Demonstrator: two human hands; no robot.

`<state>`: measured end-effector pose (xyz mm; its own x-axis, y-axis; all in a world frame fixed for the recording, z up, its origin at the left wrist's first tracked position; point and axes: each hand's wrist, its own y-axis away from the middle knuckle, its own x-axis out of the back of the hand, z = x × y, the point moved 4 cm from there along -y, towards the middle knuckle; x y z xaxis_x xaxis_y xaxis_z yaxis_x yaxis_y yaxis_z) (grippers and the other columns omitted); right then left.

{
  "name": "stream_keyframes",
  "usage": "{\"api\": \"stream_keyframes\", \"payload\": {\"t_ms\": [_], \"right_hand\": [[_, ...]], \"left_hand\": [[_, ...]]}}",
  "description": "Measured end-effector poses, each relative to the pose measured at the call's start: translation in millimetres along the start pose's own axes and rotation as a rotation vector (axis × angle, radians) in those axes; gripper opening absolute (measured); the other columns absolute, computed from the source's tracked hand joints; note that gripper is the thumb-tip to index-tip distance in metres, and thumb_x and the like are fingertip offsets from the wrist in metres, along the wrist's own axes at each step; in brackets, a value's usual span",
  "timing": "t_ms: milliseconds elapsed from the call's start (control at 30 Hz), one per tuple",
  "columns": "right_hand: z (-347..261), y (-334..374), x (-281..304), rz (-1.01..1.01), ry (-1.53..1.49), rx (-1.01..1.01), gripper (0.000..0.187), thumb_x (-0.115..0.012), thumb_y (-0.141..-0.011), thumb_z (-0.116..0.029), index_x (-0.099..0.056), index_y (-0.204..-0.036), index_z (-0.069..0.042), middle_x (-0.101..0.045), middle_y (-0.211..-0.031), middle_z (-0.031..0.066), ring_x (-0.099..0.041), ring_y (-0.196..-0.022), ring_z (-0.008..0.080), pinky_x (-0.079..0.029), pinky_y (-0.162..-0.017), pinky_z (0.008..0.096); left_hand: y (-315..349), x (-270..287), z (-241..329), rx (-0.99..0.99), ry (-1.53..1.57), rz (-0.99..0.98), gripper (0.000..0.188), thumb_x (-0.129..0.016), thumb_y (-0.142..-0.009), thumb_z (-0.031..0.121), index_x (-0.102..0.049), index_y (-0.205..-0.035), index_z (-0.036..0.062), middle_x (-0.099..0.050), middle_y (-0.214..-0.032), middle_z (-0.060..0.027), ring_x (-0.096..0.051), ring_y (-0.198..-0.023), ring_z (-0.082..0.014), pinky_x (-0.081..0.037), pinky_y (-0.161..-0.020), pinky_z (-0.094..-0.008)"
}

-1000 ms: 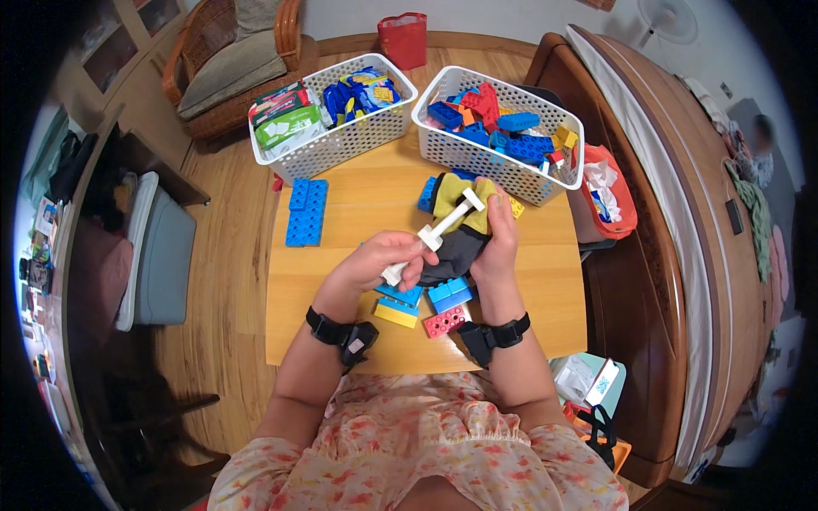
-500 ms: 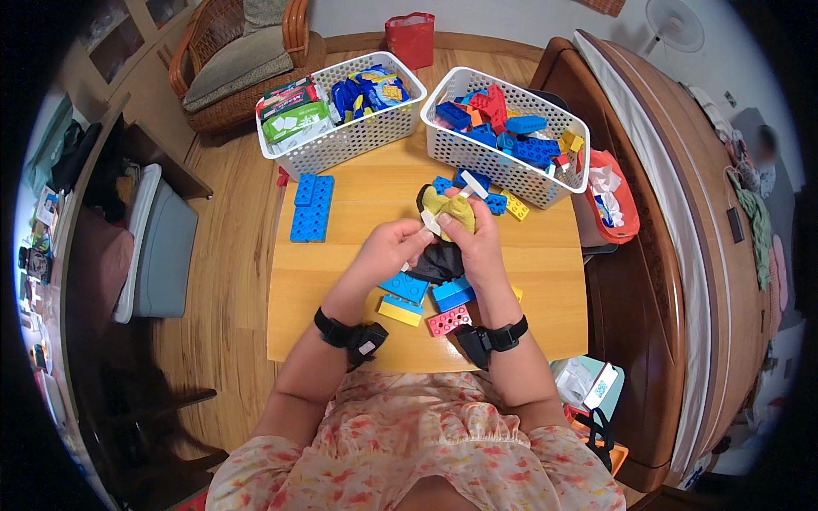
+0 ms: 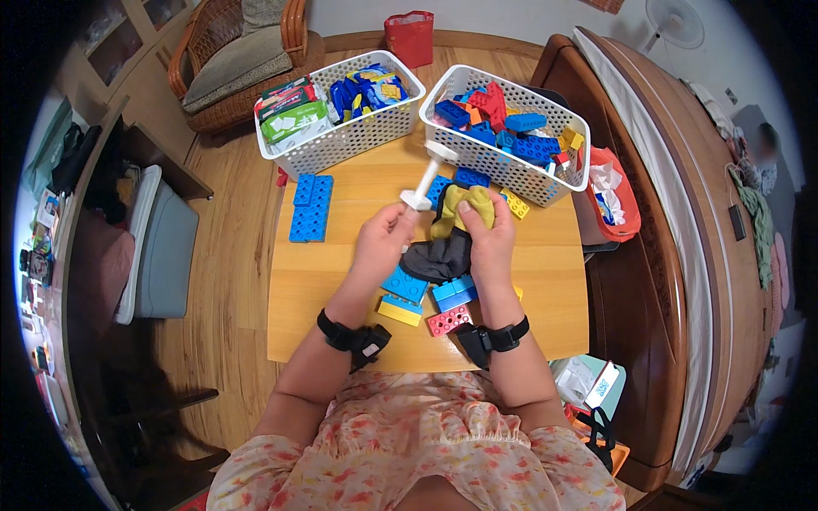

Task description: The person sits at a table and assembles colorful plastic building blocks into a small structure. They pick up individual blocks, align them, and press them together to form a connected assembly.

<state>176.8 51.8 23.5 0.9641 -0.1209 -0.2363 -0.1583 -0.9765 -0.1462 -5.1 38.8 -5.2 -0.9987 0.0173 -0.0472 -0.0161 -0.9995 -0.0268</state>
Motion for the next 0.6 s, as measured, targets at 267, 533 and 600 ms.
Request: {"api": "stream_keyframes", "payload": {"t_ms": [267, 533, 600], "right_hand": [[-6, 20, -33, -0.302, 0.358, 0.178, 0.055, -0.067, -0.091, -0.019, -0.048, -0.141, -0.007, -0.063, -0.122, 0.0152, -0.061, -0.113, 0.0229, -0.047, -0.098, 0.0338], [9, 12, -21, -0.211, 0.241, 0.026, 0.035, -0.071, -0.084, -0.009, -0.061, -0.117, -0.006, -0.066, -0.111, 0.0092, -0.064, -0.102, 0.0195, -0.05, -0.091, 0.0318], [4, 10, -19, -0.149, 0.239, 0.007, 0.034, -0.07, -0.085, -0.009, -0.06, -0.117, -0.006, -0.065, -0.11, 0.0084, -0.063, -0.101, 0.0174, -0.049, -0.091, 0.0312]], "left_hand": [[-2, -12, 10, 0.004, 0.569, -0.062, 0.033, -0.051, -0.101, 0.011, -0.053, -0.131, -0.0033, -0.062, -0.116, -0.0069, -0.06, -0.103, -0.0144, -0.048, -0.091, -0.0283], [4, -19, 15, 0.066, 0.717, -0.169, 0.036, -0.051, -0.101, 0.008, -0.049, -0.136, -0.0024, -0.06, -0.123, -0.007, -0.058, -0.113, -0.0162, -0.045, -0.1, -0.0321], [4, -16, 13, 0.058, 0.67, -0.124, 0.037, -0.051, -0.101, 0.009, -0.049, -0.136, -0.0015, -0.061, -0.122, -0.0061, -0.059, -0.111, -0.0158, -0.046, -0.099, -0.0323]]}}
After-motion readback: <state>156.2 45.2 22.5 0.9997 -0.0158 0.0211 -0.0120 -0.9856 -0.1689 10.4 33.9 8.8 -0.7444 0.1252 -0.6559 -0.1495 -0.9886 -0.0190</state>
